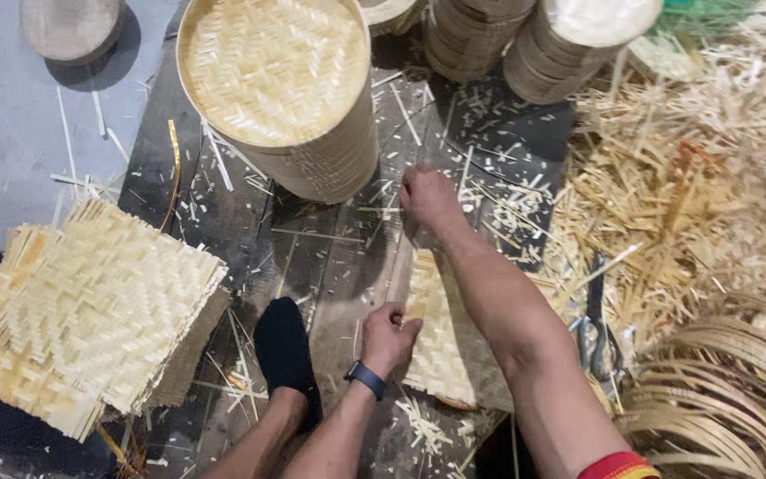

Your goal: The person assembles bamboo containers by placing a circular frame onto a woven sheet, trimming the excess material with shears, and fitting a wooden base into the structure.

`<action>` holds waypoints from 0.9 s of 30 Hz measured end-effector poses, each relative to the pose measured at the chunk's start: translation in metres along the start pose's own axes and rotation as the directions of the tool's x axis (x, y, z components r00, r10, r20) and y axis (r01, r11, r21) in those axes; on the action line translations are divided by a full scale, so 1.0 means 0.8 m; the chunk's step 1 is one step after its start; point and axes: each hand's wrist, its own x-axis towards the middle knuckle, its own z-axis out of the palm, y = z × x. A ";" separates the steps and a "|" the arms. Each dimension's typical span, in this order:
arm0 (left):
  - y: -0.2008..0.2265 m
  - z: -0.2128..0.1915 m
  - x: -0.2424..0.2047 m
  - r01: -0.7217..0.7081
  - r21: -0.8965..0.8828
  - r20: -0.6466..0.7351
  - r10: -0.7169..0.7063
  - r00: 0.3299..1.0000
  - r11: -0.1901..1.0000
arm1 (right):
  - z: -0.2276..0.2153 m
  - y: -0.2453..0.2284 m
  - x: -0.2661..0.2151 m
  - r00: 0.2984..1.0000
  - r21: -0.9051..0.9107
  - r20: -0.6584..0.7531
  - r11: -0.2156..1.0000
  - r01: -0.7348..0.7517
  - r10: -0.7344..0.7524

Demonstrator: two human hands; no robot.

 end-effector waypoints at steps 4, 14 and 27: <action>0.003 -0.001 0.005 0.067 -0.066 0.055 -0.064 0.996 0.996 | 0.031 0.002 0.009 0.988 -0.206 0.137 0.978 -0.040 0.069; -0.014 0.004 0.008 0.020 0.015 0.065 -0.021 0.998 1.000 | -0.076 0.077 -0.090 0.831 0.414 -0.455 0.902 -0.121 0.320; -0.058 0.018 0.031 0.068 0.050 0.124 -0.074 0.990 0.996 | -0.079 0.075 -0.450 0.586 0.668 0.215 0.320 -0.672 0.781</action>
